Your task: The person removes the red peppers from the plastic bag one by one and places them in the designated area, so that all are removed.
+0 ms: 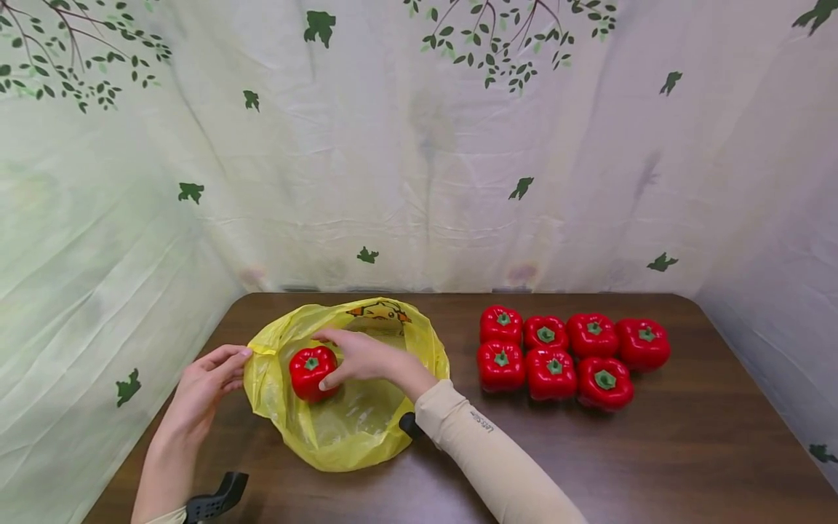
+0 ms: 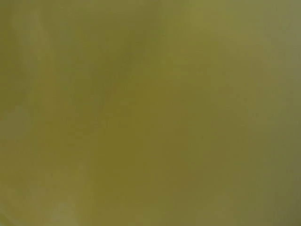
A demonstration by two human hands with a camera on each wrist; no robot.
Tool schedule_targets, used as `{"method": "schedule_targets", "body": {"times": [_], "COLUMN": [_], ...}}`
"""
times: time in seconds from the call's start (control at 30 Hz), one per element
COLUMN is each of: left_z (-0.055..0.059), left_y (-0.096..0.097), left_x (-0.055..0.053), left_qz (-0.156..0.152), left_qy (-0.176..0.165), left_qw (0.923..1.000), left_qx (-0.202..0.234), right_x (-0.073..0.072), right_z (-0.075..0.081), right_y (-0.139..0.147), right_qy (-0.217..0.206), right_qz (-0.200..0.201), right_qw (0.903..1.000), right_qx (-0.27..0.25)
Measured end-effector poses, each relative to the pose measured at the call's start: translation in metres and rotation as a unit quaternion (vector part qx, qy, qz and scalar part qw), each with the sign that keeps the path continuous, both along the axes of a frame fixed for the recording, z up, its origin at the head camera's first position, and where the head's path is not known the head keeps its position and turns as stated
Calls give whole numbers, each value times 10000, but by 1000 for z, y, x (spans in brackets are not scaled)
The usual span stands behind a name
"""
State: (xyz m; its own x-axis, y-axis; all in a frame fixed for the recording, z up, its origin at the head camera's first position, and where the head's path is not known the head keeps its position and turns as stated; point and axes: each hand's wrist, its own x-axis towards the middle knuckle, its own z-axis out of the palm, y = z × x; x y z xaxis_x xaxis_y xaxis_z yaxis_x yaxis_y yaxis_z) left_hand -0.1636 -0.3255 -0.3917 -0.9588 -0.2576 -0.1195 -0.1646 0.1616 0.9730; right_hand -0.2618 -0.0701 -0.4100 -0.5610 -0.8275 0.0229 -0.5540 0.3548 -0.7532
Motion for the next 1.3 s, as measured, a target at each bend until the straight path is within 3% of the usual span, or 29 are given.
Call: {"method": "schedule_targets", "body": {"times": [0.3, 0.83, 1.13, 1.3], "left_z": [-2, -1, -1, 0], "left_y": [-1, 1, 1, 0], "left_x": [-1, -1, -2, -2], "left_qz": [-27, -17, 7, -45], "left_qy": [32, 95, 11, -18], "left_qw": [10000, 10000, 10000, 9999], "left_qx": [-5, 7, 36, 90], "right_x": [4, 15, 18, 21], "right_z": [-14, -17, -15, -13], "right_y": [-14, 5, 20, 30], "right_qy": [23, 289, -397, -541], "right_qz": [-388, -694, -1072, -1086], "right_qw": [9984, 9970, 9933, 9919], "right_qx": [399, 167, -142, -383]}}
